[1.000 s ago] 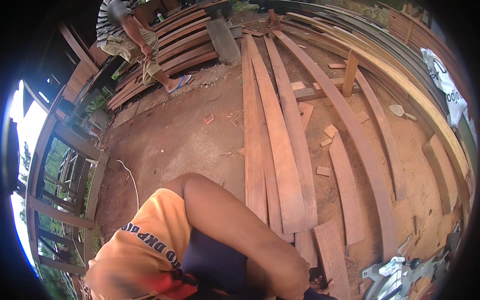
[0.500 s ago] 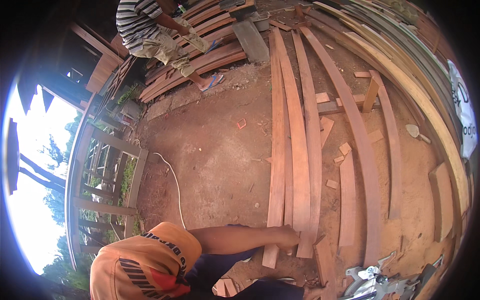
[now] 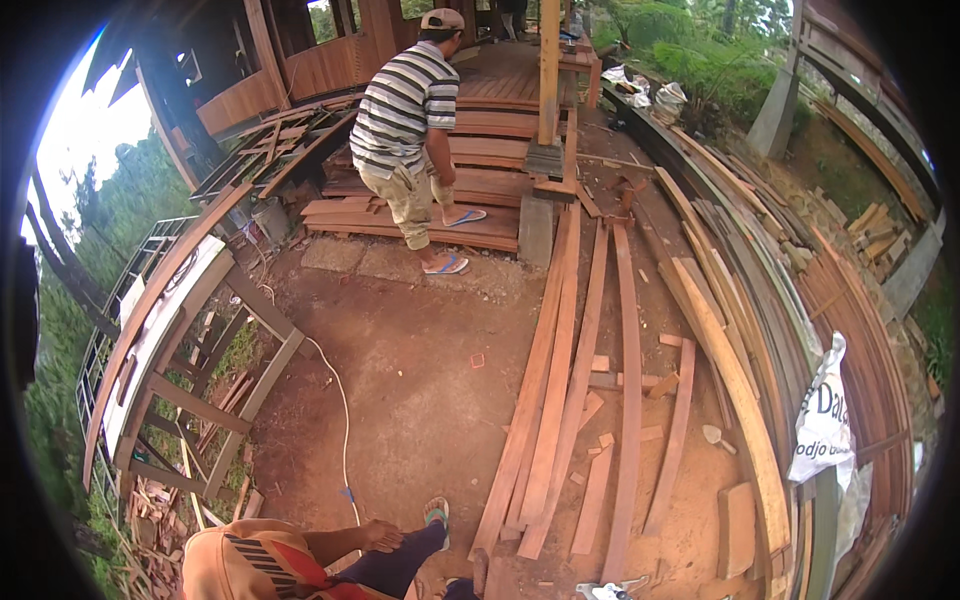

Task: The person measures and marks wooden planks, then uses a miter saw to cut them to size. They handle the planks by hand, positioning them on the saw and adjusting the fence before cutting. The cut pieces are placed aside on the floor.

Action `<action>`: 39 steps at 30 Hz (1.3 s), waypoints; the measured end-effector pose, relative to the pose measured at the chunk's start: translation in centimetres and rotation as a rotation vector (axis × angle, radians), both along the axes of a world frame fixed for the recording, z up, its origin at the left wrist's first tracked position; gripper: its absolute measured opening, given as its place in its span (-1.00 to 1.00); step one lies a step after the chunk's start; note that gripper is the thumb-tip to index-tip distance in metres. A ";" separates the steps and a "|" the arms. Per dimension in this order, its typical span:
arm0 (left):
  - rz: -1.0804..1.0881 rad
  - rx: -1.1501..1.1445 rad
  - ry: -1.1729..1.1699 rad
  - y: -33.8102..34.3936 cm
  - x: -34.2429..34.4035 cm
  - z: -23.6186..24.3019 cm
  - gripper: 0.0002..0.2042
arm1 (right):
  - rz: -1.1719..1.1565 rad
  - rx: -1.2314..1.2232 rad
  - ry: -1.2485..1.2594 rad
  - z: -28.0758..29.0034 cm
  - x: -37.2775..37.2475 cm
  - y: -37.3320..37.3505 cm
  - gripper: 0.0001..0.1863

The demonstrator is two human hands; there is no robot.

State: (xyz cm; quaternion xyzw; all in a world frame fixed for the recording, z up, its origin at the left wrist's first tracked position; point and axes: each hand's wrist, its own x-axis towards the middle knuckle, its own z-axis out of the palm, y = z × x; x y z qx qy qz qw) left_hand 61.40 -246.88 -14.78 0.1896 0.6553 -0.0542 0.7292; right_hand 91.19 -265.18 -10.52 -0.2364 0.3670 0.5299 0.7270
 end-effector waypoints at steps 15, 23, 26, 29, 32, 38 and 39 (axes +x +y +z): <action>0.109 0.622 -0.571 20.2 -16.8 25.5 -0.19 | 1.055 0.189 -0.358 15.9 -10.9 26.1 -0.69; -0.114 0.545 -0.519 24.5 -10.1 23.4 0.02 | 1.291 0.490 -0.965 20.5 -13.0 37.3 -0.50; -0.025 0.642 -0.354 27.2 -8.0 20.1 -0.06 | 1.621 0.795 -0.993 19.4 -11.6 44.8 -0.43; 0.141 0.725 -0.108 34.9 -2.8 30.2 -0.19 | 1.811 1.051 -1.093 18.4 -11.5 53.2 -0.44; 0.341 0.849 0.077 36.8 -3.0 28.9 -0.28 | 1.954 1.197 -0.994 20.4 -12.8 60.4 -0.40; 0.785 0.690 -0.057 39.3 -8.8 26.6 -0.17 | 2.174 2.004 -1.331 27.4 -17.8 72.3 -0.05; 0.908 0.693 -0.192 39.2 -10.1 24.6 -0.12 | 2.104 2.103 -1.376 27.1 -18.9 73.9 -0.16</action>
